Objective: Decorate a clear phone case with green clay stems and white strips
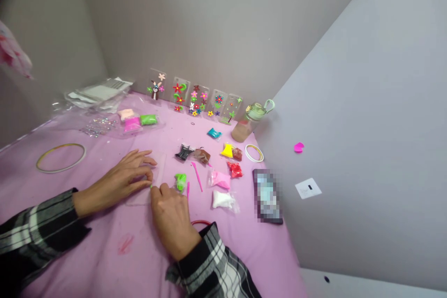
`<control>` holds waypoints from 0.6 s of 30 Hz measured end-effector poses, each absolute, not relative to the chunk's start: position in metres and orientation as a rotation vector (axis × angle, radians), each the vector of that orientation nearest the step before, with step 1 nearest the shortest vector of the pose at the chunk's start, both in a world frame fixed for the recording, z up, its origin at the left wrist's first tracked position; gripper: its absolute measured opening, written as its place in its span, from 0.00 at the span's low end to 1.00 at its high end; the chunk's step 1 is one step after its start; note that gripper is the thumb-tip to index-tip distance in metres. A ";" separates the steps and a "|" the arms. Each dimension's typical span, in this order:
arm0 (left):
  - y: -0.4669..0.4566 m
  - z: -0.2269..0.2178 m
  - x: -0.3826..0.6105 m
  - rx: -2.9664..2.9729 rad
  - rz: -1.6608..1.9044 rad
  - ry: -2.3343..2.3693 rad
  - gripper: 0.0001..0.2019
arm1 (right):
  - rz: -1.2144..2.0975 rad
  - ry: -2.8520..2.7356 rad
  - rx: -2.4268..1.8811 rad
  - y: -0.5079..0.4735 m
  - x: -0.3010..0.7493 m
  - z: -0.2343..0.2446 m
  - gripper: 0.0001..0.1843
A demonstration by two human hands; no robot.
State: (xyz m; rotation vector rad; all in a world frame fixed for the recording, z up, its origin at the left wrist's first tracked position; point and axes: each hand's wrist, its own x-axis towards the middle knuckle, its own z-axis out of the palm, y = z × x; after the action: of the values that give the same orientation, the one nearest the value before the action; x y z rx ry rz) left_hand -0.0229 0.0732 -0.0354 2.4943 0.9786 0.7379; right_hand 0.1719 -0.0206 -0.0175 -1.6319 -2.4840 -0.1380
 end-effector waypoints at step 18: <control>0.073 -0.036 -0.024 2.506 0.762 0.969 0.07 | -0.163 -2.440 -1.610 -0.022 0.172 -0.021 0.06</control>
State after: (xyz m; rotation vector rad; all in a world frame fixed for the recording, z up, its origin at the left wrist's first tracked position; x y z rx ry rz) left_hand -0.0237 0.0726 -0.0357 2.5061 0.9688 0.7620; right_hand 0.1724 -0.0222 -0.0208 -1.6102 -2.4398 -0.1626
